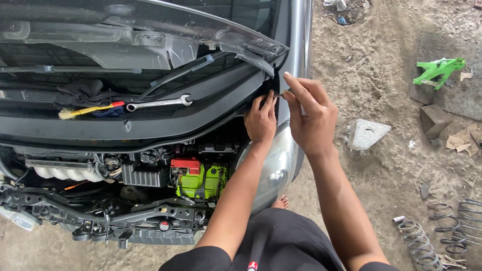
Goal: The person uses a screwdriver to loosen and remove screws from the front of a car engine bay. They work on the area near the battery and the front support beam, removing fasteners to detach a component.
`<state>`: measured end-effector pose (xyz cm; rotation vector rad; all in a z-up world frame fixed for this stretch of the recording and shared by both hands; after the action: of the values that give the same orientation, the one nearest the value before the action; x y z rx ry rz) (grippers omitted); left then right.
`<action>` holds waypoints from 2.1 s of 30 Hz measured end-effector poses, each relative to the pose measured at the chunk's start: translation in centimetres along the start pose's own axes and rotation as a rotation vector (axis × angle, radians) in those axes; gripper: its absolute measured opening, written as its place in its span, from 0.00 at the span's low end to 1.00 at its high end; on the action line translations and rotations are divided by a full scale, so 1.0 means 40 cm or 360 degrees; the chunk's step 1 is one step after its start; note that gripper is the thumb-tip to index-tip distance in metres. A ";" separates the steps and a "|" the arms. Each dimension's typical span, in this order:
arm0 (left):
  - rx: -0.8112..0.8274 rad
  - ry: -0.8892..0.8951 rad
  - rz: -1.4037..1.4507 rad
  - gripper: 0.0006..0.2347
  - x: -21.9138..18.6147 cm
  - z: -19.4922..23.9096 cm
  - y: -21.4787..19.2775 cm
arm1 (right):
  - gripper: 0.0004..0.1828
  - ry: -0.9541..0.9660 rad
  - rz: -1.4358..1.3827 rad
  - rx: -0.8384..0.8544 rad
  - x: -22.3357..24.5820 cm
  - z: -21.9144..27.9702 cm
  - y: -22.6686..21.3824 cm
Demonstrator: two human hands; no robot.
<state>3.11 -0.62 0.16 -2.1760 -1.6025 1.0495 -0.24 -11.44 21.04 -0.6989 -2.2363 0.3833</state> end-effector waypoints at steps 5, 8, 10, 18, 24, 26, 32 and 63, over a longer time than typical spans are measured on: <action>0.0036 0.0000 -0.0017 0.09 0.003 0.002 0.002 | 0.20 -0.0001 -0.0009 -0.0074 0.027 -0.029 0.012; 0.0057 -0.0011 -0.0026 0.10 0.003 0.000 0.002 | 0.24 -0.0018 -0.0104 0.0010 0.050 -0.033 0.014; 0.0067 -0.0019 -0.0052 0.10 0.002 -0.004 0.001 | 0.27 -0.0022 -0.0112 0.0061 0.035 -0.018 0.025; 0.0061 -0.0013 -0.0043 0.09 0.001 -0.008 0.000 | 0.23 0.0023 -0.0003 -0.0101 0.041 -0.017 0.042; 0.0004 -0.0010 -0.0077 0.10 0.000 -0.006 -0.002 | 0.18 -0.0061 0.0146 -0.0127 0.019 0.022 0.054; 0.0017 0.0008 -0.0077 0.10 0.005 0.002 0.003 | 0.18 -0.0042 0.0138 -0.0173 0.017 0.024 0.069; 0.0017 0.0017 -0.0095 0.09 0.001 -0.013 -0.003 | 0.21 0.0011 -0.0029 -0.0136 0.038 0.007 0.063; 0.0048 -0.0012 -0.0087 0.09 0.001 -0.010 0.000 | 0.26 0.0181 0.0088 -0.0026 0.043 -0.032 -0.006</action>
<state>3.38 -0.53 0.41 -2.0993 -1.6289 1.0602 -0.39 -10.55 23.00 -0.7737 -2.1185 0.3439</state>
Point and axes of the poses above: each hand's wrist, its own z-axis away from the middle knuckle, its own y-axis out of the palm, x = y × z, the point moved 1 cm from there along -z, towards the middle knuckle, and after that the axes turned 8 degrees about y, right-handed, at the moved point
